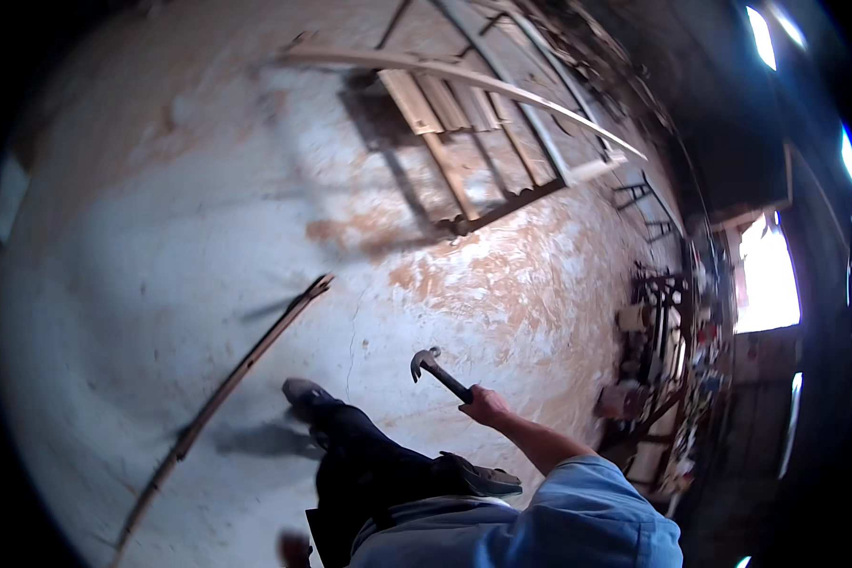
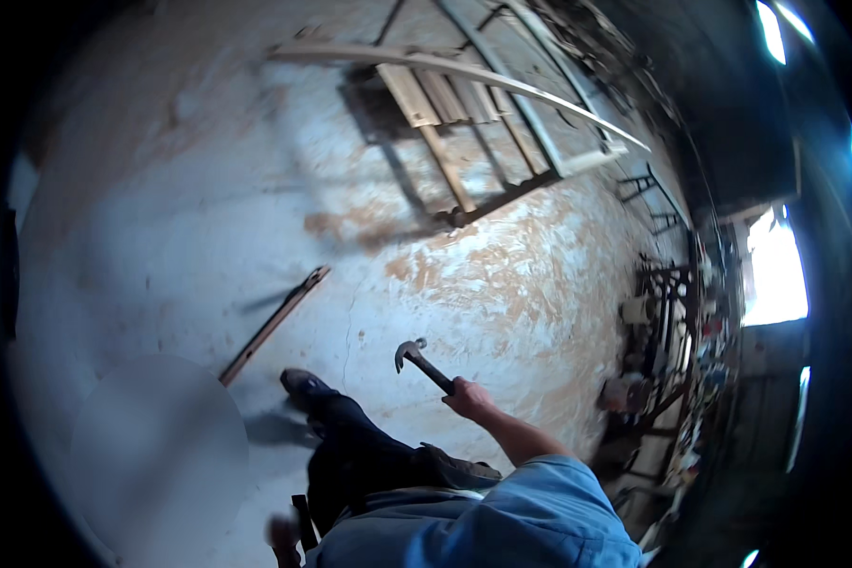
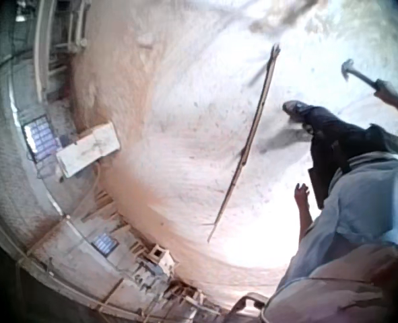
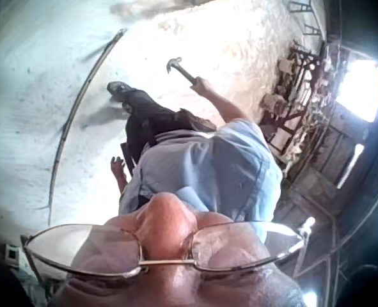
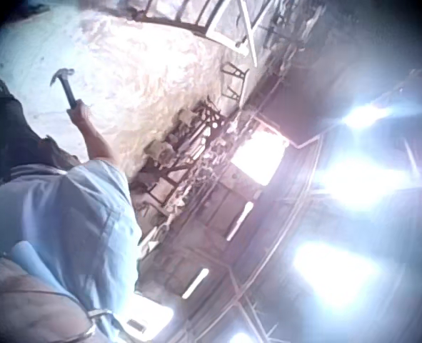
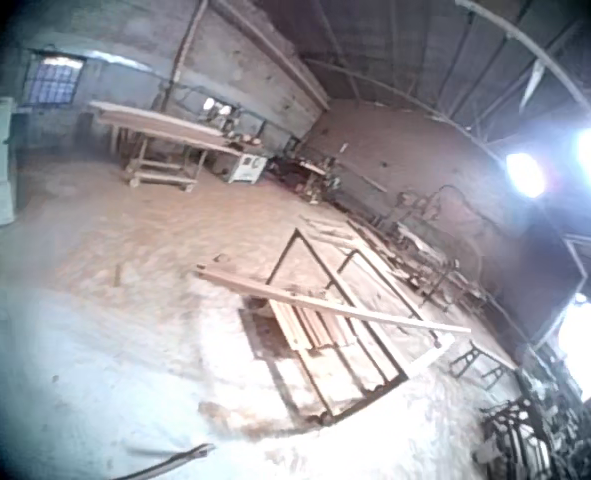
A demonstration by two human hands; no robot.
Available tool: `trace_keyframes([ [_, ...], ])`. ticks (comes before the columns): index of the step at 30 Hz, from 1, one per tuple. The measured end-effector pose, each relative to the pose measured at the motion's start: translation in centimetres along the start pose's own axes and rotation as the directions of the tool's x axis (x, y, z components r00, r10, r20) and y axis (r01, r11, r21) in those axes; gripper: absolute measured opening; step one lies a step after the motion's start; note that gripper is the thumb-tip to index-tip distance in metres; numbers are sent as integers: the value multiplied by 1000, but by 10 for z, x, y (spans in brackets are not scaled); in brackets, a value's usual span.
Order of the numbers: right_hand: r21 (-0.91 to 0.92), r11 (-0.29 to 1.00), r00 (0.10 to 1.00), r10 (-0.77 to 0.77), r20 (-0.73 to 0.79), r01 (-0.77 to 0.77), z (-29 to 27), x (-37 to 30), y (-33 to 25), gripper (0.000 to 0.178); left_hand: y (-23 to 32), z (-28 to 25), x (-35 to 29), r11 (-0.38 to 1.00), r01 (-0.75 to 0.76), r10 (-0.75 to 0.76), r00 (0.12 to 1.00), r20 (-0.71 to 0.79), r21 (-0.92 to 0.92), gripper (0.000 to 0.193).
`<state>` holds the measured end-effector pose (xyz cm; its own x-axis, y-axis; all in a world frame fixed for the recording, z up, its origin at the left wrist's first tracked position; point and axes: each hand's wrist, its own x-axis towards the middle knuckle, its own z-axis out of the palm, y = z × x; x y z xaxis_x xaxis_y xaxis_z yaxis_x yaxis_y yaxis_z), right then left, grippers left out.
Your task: The person uses a hammer to break apart a wooden frame and then applies glue to small wooden pieces. They walk around the workshop to retrieve materials and tools, eventually placing the glued pieces onto a larger wooden structure.
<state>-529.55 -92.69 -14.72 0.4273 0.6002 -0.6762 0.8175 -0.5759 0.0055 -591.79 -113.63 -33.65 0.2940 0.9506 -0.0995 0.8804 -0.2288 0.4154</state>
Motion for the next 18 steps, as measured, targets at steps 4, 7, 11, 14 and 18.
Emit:
trace_keyframes([
  [4,344,889,950,250,187,-302,-45,-59,37,42,0,-39,86,94,812,-675,478,563,-576,28],
  [7,475,805,934,296,199,-356,-29,-83,82,43,15,-77,135,148,797,-680,512,526,-585,30],
  [11,527,742,910,346,230,-415,-23,-84,131,45,60,-105,167,233,812,-673,532,514,-536,33],
  [14,590,686,903,356,239,-426,-28,-66,164,47,98,-101,186,281,833,-659,528,535,-476,35],
  [18,658,647,920,323,223,-386,-55,-28,213,52,169,-77,205,349,839,-623,541,565,-419,38],
])
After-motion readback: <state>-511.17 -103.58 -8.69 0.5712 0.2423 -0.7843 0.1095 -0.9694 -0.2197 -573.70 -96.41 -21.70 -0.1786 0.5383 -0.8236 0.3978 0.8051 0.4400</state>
